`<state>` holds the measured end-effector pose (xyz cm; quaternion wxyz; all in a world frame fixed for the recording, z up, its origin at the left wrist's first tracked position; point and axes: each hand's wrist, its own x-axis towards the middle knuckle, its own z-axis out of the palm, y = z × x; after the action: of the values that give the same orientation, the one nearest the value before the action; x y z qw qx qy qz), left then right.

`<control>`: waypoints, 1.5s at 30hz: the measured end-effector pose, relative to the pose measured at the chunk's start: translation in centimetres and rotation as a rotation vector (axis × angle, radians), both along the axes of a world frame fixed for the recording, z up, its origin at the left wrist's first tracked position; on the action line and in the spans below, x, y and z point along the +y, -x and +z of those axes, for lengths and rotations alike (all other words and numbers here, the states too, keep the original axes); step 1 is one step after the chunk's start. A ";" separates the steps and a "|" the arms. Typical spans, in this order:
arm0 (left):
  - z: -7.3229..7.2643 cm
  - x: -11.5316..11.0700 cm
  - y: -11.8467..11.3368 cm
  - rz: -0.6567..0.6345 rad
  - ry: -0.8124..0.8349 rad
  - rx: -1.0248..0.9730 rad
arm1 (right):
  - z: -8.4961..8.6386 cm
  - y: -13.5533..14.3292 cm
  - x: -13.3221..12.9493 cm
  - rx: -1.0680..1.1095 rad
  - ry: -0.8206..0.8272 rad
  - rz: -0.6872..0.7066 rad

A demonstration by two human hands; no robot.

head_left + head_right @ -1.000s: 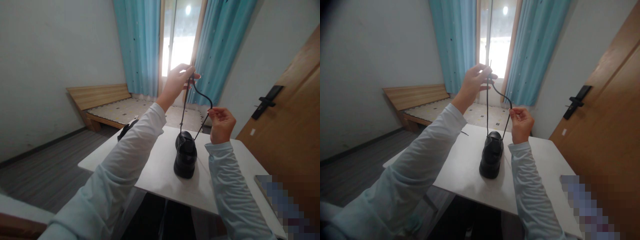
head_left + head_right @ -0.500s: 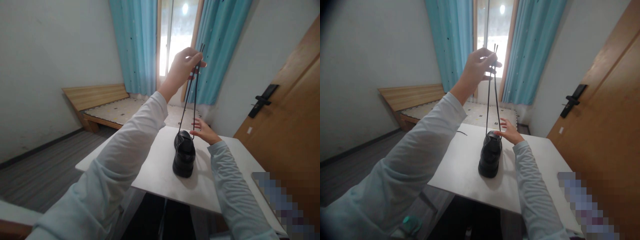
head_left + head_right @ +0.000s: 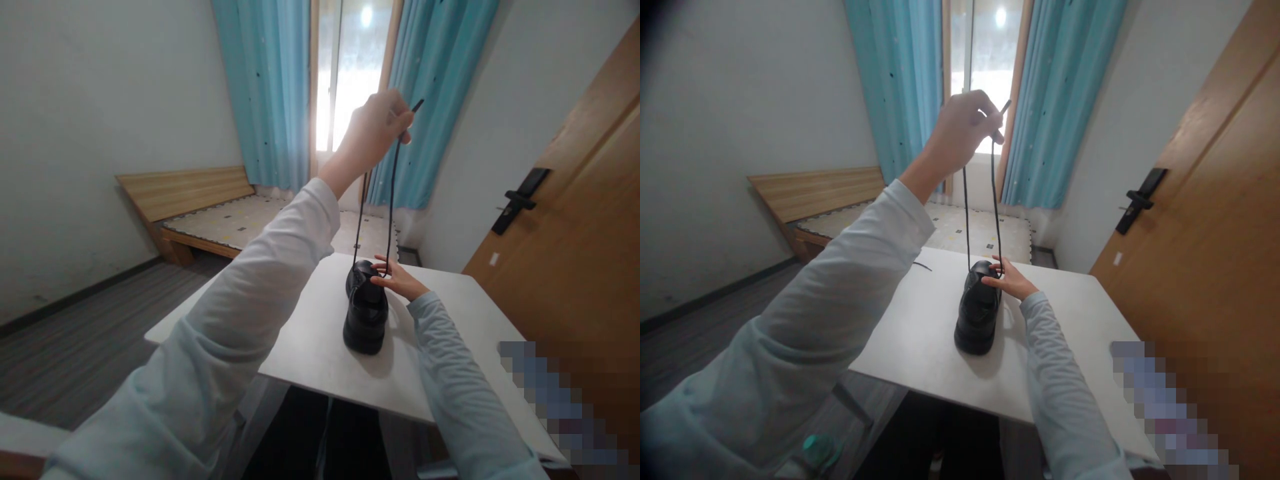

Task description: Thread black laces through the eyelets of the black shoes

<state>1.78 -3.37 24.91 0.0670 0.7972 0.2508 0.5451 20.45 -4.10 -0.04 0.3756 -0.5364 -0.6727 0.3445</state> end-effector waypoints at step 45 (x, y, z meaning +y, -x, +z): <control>-24.6 4.8 5.5 -0.117 0.359 0.384 | -0.4 4.6 -0.4 -0.293 -0.468 -0.181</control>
<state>-3.73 1.40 0.35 0.1899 0.8744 0.3052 0.3259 15.86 -4.47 -0.42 0.4171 -0.5373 -0.7302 0.0640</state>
